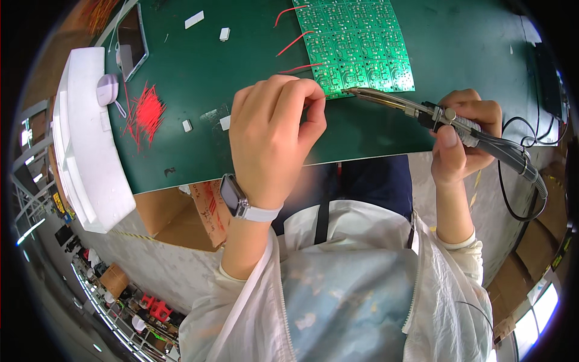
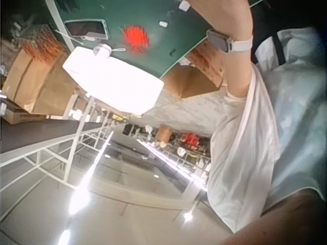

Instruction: The person solders wires to a circuit board using a soldering tool, attaching red, black, and yellow wires to solder points on the board.

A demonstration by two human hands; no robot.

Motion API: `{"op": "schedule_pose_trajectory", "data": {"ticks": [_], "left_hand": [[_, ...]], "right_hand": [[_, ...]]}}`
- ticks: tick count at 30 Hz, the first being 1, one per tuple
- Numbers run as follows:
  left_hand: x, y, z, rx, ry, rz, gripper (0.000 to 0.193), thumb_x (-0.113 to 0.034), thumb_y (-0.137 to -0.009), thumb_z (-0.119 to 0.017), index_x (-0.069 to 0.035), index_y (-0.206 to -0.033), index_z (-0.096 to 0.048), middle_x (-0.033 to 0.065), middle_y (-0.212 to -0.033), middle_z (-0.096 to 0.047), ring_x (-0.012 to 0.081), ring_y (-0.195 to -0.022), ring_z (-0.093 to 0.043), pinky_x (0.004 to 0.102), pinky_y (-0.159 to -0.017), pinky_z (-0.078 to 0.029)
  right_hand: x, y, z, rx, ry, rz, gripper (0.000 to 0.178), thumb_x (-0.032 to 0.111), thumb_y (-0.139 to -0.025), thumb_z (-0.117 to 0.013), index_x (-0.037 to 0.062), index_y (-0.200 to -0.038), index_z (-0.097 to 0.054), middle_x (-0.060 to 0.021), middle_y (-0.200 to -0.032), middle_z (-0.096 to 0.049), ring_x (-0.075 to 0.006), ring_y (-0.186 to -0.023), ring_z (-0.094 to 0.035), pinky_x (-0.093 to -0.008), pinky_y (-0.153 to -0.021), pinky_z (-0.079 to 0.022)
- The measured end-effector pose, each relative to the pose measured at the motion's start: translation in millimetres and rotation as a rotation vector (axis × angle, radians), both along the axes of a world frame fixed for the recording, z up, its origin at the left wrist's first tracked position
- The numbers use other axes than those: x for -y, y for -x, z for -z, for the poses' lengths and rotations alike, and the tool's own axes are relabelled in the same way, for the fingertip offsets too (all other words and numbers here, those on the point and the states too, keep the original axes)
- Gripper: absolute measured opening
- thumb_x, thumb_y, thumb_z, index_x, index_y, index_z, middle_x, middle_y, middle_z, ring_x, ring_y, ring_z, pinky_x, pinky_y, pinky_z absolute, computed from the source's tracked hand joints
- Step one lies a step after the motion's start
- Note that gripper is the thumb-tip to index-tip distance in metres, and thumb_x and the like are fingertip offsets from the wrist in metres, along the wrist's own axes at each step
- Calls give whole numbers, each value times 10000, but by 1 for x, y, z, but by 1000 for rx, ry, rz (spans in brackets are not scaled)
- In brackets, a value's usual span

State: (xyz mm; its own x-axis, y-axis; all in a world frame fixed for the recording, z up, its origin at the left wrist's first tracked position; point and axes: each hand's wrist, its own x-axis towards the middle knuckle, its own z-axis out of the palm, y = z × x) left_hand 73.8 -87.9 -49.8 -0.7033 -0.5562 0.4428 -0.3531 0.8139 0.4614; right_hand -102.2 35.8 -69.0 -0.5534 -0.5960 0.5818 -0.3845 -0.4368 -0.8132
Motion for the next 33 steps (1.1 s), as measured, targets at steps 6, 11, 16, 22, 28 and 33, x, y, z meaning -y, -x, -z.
{"op": "schedule_pose_trajectory", "data": {"ticks": [6,11,16,22,28,33], "left_hand": [[-2,-2,1,-3,-130,-1,212,78,-659,-675,-33,-813,-580,32,-754,-598,158,-663,-573,280,-653,-431],[1,-3,1,-3,-109,-2,207,82,-657,-684,-29,-811,-603,31,-765,-609,145,-663,-572,266,-654,-435],[4,-5,0,27,-64,24,194,77,-659,-690,-26,-803,-612,32,-764,-610,148,-662,-572,266,-647,-435],[6,-2,5,-19,-35,28,199,5,-622,-704,-90,-760,-595,1,-718,-552,173,-639,-539,304,-655,-408],[6,-5,3,5,-87,43,198,80,-661,-691,-16,-817,-616,39,-773,-609,153,-676,-570,264,-626,-439],[6,-2,4,-29,-74,21,200,6,-620,-707,-91,-760,-601,3,-716,-552,182,-648,-547,307,-662,-417]], "right_hand": [[4,-3,6,8,26,27,302,97,-693,-678,-62,-831,-461,-138,-680,-542,-109,-526,-440,-207,-461,-336],[5,-4,8,16,43,30,295,90,-685,-668,-70,-821,-460,-130,-661,-526,-123,-527,-454,-210,-452,-338],[5,-5,8,33,45,39,296,90,-684,-671,-76,-813,-463,-125,-661,-521,-129,-533,-470,-209,-449,-353],[6,-6,8,30,46,24,309,105,-691,-684,-80,-818,-471,-130,-684,-535,-133,-541,-485,-211,-453,-368],[6,-6,8,30,43,17,308,95,-687,-687,-83,-822,-475,-128,-690,-539,-137,-551,-492,-213,-458,-377],[6,-6,8,20,41,4,302,88,-685,-685,-84,-821,-477,-127,-692,-539,-139,-553,-492,-217,-458,-381]]}}
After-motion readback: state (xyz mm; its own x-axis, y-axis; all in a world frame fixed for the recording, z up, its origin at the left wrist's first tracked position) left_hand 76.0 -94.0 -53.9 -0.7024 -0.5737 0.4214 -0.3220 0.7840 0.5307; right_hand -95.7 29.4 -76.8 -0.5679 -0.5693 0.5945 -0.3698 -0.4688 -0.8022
